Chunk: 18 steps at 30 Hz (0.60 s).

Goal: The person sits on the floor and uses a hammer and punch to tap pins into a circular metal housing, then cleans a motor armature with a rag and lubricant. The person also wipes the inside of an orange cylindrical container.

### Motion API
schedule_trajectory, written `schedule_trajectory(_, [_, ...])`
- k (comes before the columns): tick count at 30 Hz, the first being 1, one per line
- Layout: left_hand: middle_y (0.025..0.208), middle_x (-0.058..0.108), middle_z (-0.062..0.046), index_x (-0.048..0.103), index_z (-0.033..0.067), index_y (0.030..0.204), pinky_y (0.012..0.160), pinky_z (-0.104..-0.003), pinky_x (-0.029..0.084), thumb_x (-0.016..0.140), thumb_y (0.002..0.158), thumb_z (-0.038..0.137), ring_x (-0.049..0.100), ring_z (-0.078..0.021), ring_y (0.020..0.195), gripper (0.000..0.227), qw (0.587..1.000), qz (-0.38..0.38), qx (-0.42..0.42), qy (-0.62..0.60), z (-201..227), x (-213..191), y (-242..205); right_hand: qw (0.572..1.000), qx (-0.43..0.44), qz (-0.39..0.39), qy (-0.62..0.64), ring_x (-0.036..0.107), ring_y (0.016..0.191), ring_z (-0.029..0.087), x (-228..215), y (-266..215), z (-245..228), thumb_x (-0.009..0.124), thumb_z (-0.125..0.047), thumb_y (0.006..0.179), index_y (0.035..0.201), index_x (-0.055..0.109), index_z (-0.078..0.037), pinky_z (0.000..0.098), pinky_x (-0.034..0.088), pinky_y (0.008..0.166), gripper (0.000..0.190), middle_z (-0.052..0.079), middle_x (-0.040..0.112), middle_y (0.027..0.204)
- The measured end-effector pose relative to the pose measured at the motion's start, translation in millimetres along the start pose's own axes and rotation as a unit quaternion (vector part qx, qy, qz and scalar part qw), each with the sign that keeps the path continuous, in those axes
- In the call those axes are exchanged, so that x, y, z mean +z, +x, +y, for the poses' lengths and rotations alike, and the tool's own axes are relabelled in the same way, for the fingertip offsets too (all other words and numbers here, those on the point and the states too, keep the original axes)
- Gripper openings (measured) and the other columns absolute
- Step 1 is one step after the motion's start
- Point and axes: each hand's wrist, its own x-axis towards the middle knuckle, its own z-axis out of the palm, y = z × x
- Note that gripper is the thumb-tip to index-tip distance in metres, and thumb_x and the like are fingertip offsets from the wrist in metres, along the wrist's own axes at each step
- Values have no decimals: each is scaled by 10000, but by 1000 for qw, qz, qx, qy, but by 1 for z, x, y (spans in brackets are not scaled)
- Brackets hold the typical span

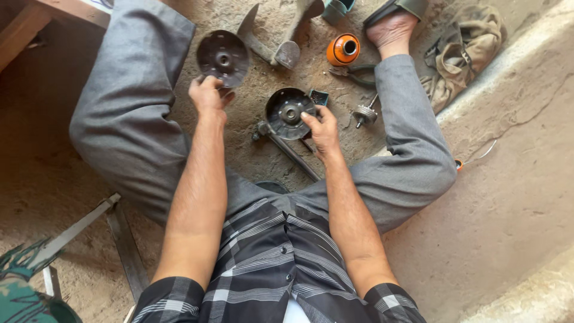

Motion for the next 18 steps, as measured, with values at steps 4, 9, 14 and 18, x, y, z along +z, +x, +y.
schedule_trajectory(4, [958, 724, -144, 568, -25, 1266, 573, -333, 673, 550, 819, 20, 766, -222, 721, 449, 992, -114, 53, 21, 24, 6, -61, 995, -33, 9, 91, 670, 924, 145, -16, -11, -18, 731, -121, 936, 1190, 645, 36, 295, 556, 854, 310, 78, 712, 1052])
schedule_trajectory(9, [967, 728, -138, 573, -27, 1270, 574, -323, 649, 599, 858, 38, 747, -210, 702, 418, 976, -205, 69, -18, 34, -3, -105, 960, -56, -9, 274, 689, 1065, 196, -23, -36, -41, 688, -123, 941, 1274, 633, 39, 339, 552, 992, 375, 109, 712, 1179])
schedule_trajectory(14, [1013, 721, -127, 589, -12, 1283, 625, -314, 660, 604, 879, 83, 758, -189, 773, 415, 965, -254, 69, 16, 31, -18, -131, 950, -108, -27, 292, 660, 1145, 226, -11, -49, -59, 698, -168, 996, 1342, 582, 26, 376, 530, 1045, 414, 124, 678, 1258])
schedule_trajectory(18, [1112, 700, -99, 591, -5, 1314, 677, -323, 656, 629, 900, 110, 735, -182, 880, 432, 942, -325, 80, 8, 25, -26, -155, 975, -93, 102, 177, 610, 1236, 198, 22, -41, -53, 663, -222, 1000, 1387, 506, -37, 326, 477, 1092, 456, 93, 639, 1313])
